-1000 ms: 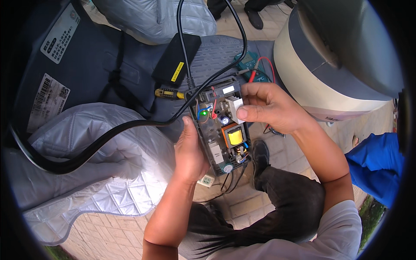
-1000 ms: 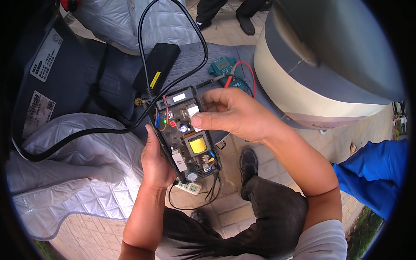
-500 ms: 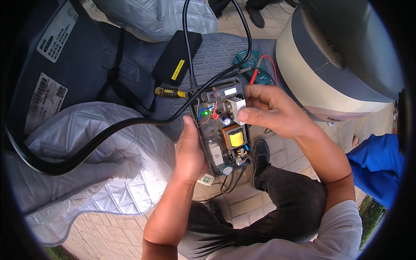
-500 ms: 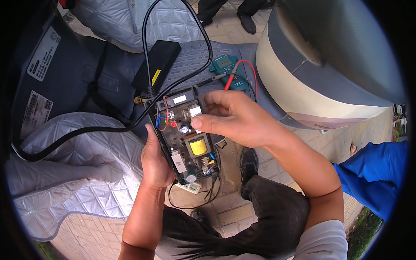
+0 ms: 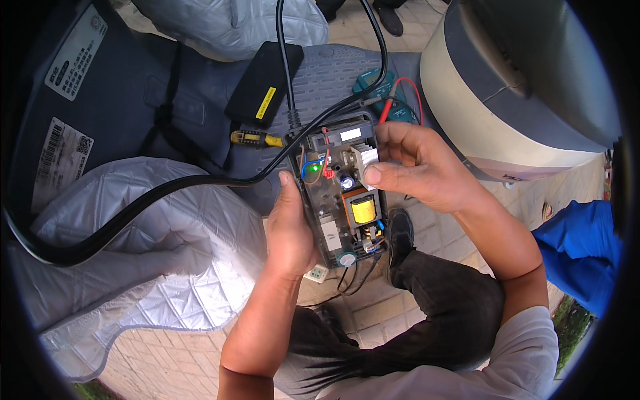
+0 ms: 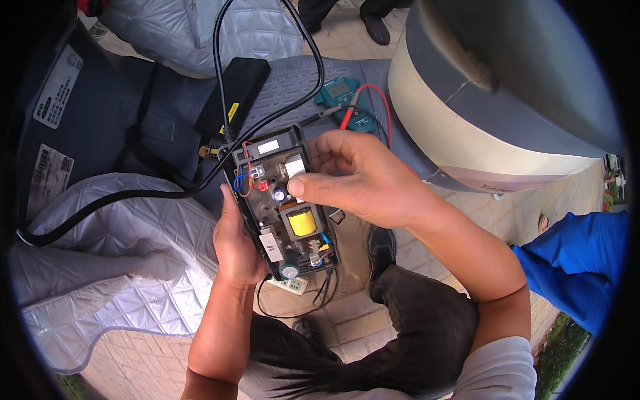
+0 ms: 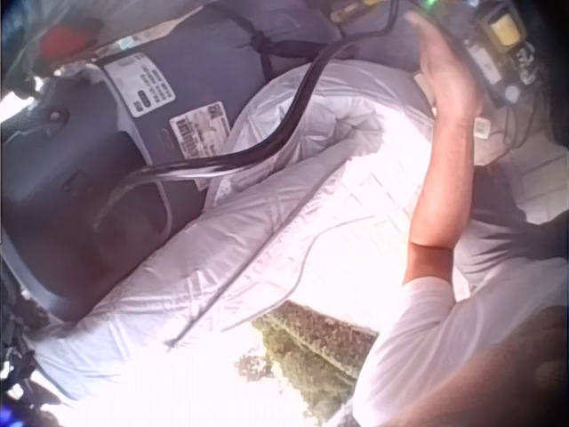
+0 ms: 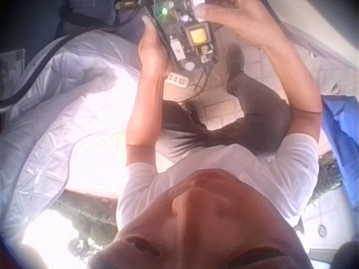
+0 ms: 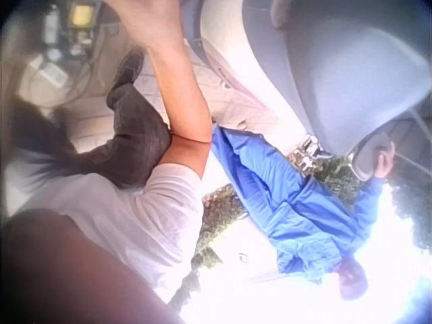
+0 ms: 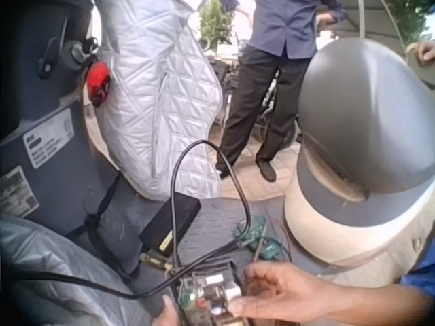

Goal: The person repairs an electronic device, likely a battery charger, by opening the casing, using a multimeter to test components, and manipulating internal wires. They then reassemble the device and move the power strip.

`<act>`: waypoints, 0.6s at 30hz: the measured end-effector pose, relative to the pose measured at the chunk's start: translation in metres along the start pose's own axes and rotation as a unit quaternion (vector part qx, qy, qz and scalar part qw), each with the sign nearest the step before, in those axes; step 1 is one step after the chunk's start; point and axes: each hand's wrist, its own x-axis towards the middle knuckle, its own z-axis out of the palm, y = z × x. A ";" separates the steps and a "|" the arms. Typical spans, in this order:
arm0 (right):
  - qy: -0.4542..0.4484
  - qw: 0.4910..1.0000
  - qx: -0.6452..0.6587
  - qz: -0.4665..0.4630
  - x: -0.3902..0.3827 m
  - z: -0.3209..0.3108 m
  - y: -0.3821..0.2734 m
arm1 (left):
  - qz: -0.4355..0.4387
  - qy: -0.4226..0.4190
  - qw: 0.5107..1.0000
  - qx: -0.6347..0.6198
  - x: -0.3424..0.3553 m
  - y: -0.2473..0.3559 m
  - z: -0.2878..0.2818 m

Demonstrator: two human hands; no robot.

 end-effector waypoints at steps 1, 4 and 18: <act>0.005 1.000 -0.006 -0.003 0.000 0.001 0.001 | 0.005 -0.001 1.000 0.000 0.000 -0.001 0.000; 0.016 1.000 -0.017 -0.006 0.000 0.003 0.004 | 0.008 -0.005 1.000 0.001 0.000 0.000 -0.001; 0.012 0.999 0.044 0.011 0.002 0.006 -0.003 | 0.038 -0.091 0.995 -0.029 -0.007 0.004 -0.004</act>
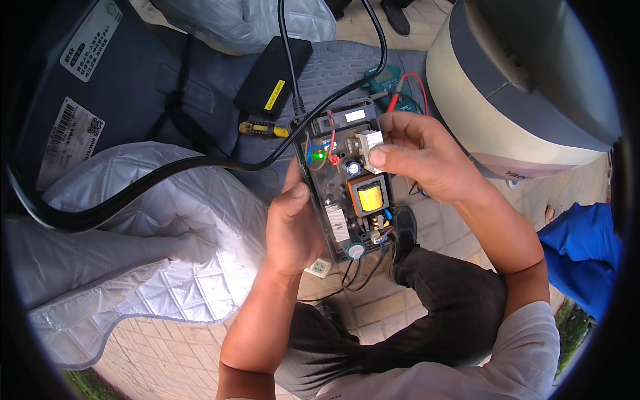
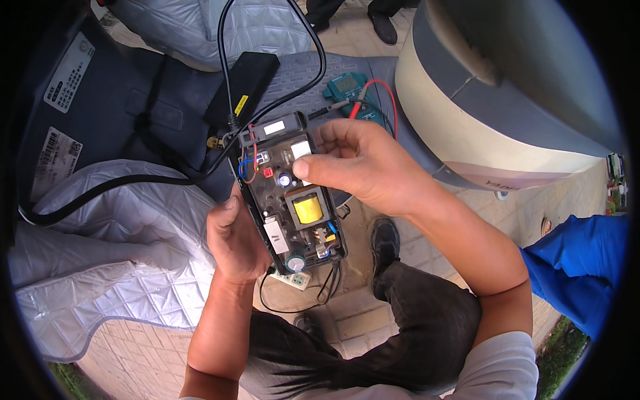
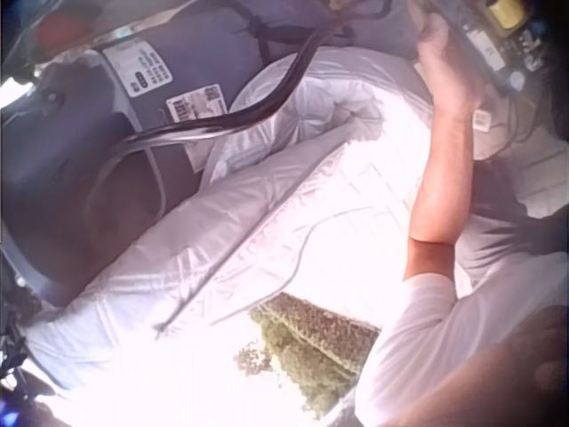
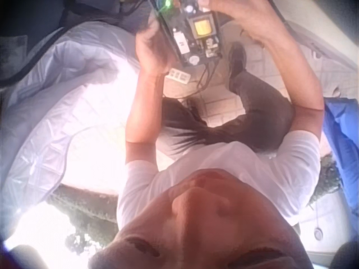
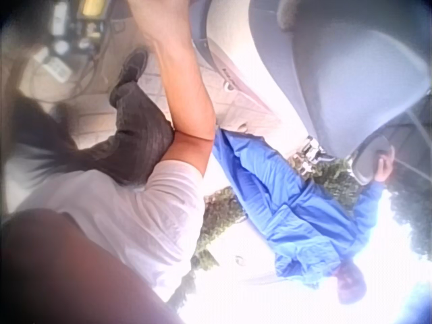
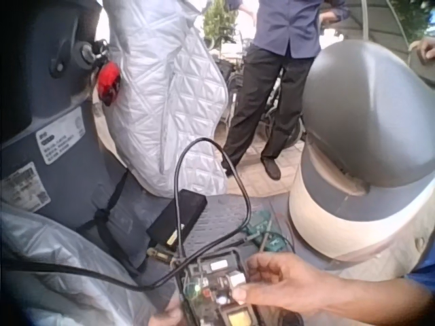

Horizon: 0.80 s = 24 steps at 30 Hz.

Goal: The person repairs an electronic device, likely a battery charger, by opening the casing, using a multimeter to test components, and manipulating internal wires. They then reassemble the device and move the power strip.

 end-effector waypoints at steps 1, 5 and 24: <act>-0.005 1.000 0.002 0.000 0.000 0.000 0.000 | 0.001 0.002 1.000 0.010 0.000 0.000 0.001; -0.007 1.000 0.004 -0.003 0.002 0.004 0.000 | -0.007 0.017 1.000 -0.001 -0.001 -0.001 -0.001; 0.108 0.990 -0.056 0.076 0.045 0.004 0.027 | 0.029 0.206 0.977 0.043 0.030 -0.009 -0.020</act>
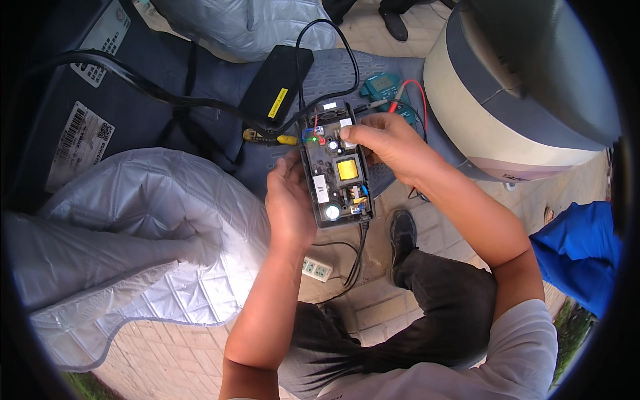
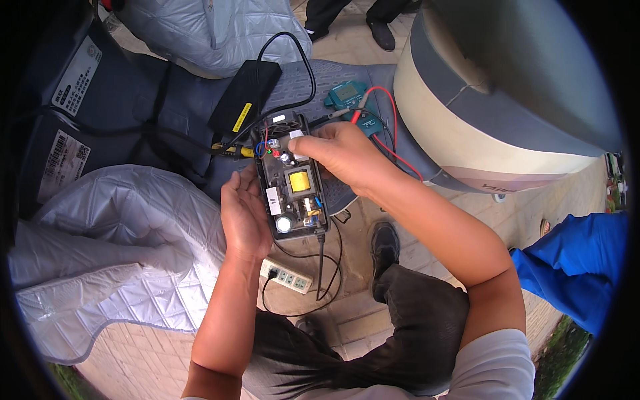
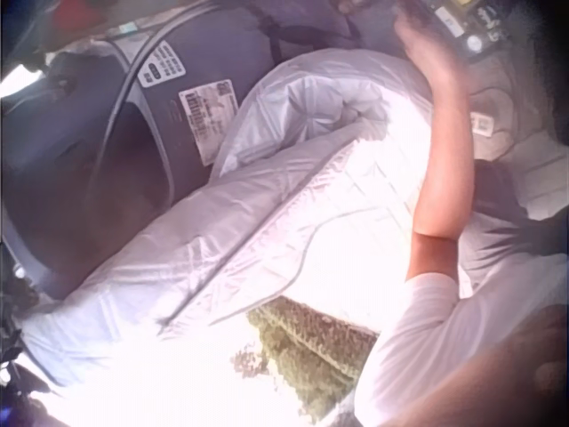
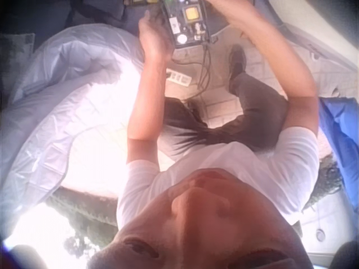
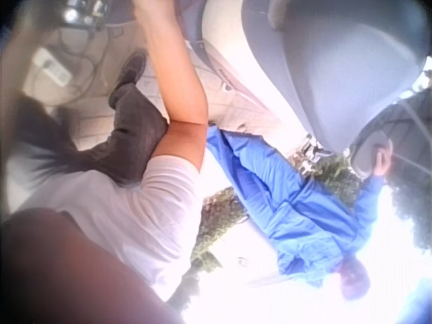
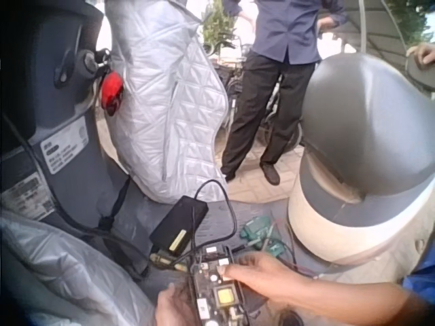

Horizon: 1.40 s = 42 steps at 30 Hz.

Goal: The person repairs an electronic device, likely a battery charger, by opening the casing, using a multimeter to test components, and manipulating internal wires. They then reassemble the device and move the power strip.

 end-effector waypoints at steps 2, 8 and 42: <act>0.019 1.000 0.009 0.008 0.005 0.004 -0.004 | 0.023 0.011 0.999 0.035 0.007 -0.001 -0.006; 0.021 0.998 -0.055 -0.019 0.022 0.000 0.010 | 0.040 0.012 0.995 0.091 0.020 0.001 -0.008; 0.118 0.825 -0.501 -0.234 -0.026 -0.071 -0.020 | 0.175 0.019 0.946 0.271 0.010 -0.010 -0.007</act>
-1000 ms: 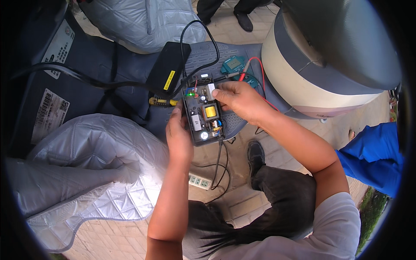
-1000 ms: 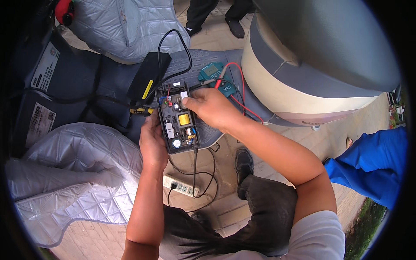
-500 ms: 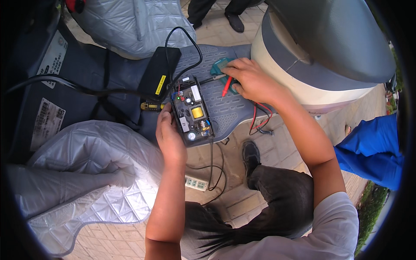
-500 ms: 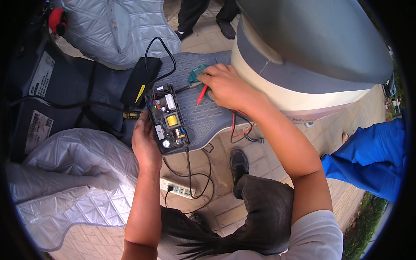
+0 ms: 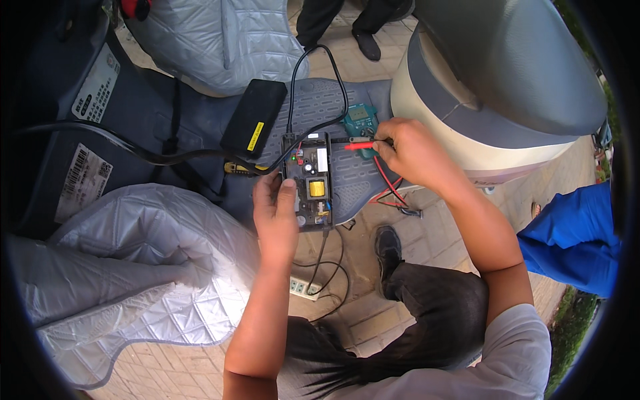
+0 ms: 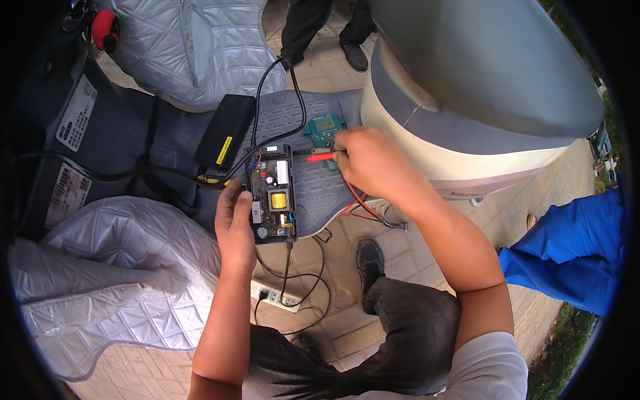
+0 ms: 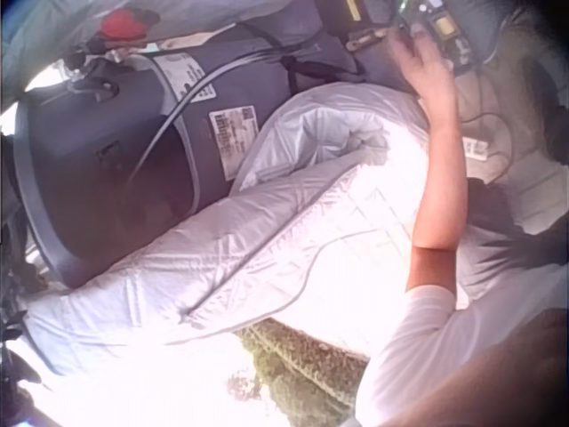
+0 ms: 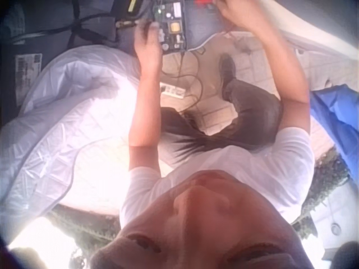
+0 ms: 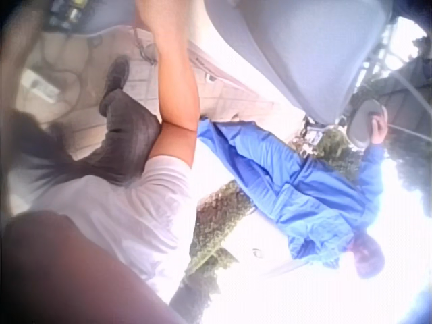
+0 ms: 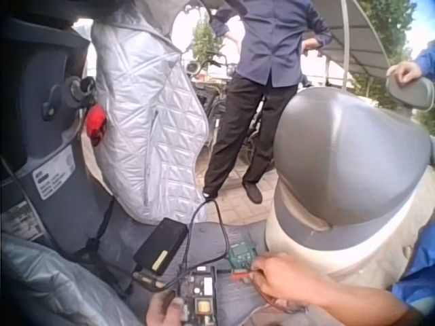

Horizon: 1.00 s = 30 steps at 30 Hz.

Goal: The person repairs an electronic device, likely a battery charger, by opening the casing, using a multimeter to test components, and manipulating internal wires. They then reassemble the device and move the power strip.

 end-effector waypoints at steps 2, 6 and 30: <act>0.056 0.997 0.037 0.030 0.000 0.005 0.004 | 0.008 -0.015 0.999 -0.034 -0.004 -0.001 0.008; 0.083 0.990 0.086 0.073 -0.003 -0.008 -0.001 | 0.131 -0.038 0.919 0.369 -0.028 0.022 0.014; -0.025 0.973 0.209 0.098 -0.039 -0.067 -0.045 | 0.184 -0.101 0.894 0.396 -0.022 -0.001 -0.023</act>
